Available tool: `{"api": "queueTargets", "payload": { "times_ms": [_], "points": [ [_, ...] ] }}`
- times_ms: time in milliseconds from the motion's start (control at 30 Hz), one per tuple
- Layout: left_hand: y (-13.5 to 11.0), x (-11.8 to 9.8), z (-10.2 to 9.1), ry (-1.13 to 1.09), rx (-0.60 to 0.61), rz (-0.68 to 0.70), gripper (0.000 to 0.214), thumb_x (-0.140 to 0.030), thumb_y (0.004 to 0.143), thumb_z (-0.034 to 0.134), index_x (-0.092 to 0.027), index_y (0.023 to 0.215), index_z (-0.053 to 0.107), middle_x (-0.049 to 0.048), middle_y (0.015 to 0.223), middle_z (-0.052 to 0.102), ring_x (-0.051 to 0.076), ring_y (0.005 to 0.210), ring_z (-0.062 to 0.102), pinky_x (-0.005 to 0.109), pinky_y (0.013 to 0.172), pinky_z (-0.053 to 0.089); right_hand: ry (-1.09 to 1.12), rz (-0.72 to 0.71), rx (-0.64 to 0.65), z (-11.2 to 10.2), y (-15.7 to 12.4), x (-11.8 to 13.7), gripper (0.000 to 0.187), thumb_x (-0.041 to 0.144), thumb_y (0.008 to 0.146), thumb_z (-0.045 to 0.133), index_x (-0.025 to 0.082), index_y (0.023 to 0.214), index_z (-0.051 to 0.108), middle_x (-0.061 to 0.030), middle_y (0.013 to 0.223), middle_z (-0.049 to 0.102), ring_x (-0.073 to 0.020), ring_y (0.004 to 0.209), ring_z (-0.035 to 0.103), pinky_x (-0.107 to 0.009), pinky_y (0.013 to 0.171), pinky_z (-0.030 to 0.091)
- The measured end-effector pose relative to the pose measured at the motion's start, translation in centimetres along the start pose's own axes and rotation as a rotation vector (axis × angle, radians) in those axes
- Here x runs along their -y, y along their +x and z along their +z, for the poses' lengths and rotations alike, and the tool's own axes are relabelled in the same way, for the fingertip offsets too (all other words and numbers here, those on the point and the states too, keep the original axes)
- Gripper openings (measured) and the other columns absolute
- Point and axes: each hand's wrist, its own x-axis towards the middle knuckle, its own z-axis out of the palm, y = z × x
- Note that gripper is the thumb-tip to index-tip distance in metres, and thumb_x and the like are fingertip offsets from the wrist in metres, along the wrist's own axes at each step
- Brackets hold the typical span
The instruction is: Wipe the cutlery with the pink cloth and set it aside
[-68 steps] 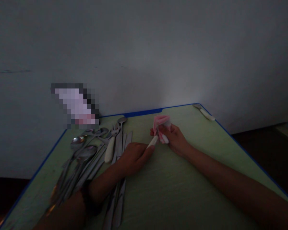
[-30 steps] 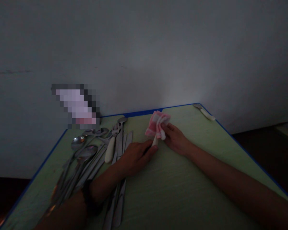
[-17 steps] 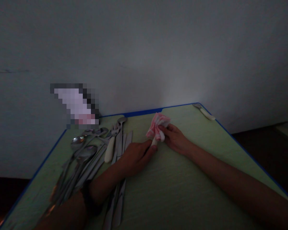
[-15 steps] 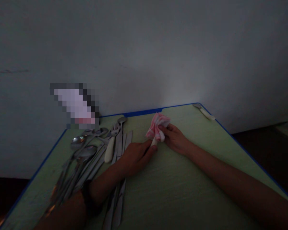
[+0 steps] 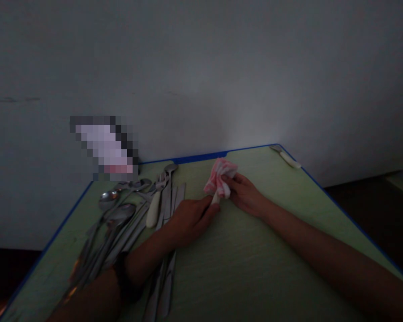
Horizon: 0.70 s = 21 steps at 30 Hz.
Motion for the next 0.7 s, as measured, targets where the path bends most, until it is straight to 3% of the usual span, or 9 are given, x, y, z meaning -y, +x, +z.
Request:
{"api": "queueTargets", "payload": {
  "times_ms": [700],
  "points": [
    [0.04, 0.44, 0.47, 0.069, -0.037, 0.007, 0.030, -0.036, 0.096, 0.026, -0.017, 0.091, 0.049, -0.0005, 0.067, 0.057, 0.013, 0.057, 0.055, 0.024, 0.055, 0.035, 0.012, 0.039, -0.006, -0.06, -0.18, 0.05, 0.022, 0.030, 0.064, 0.075, 0.017, 0.077, 0.063, 0.0023, 0.070, 0.059, -0.0099, 0.065, 0.051, -0.025, 0.065, 0.040]
  ]
}}
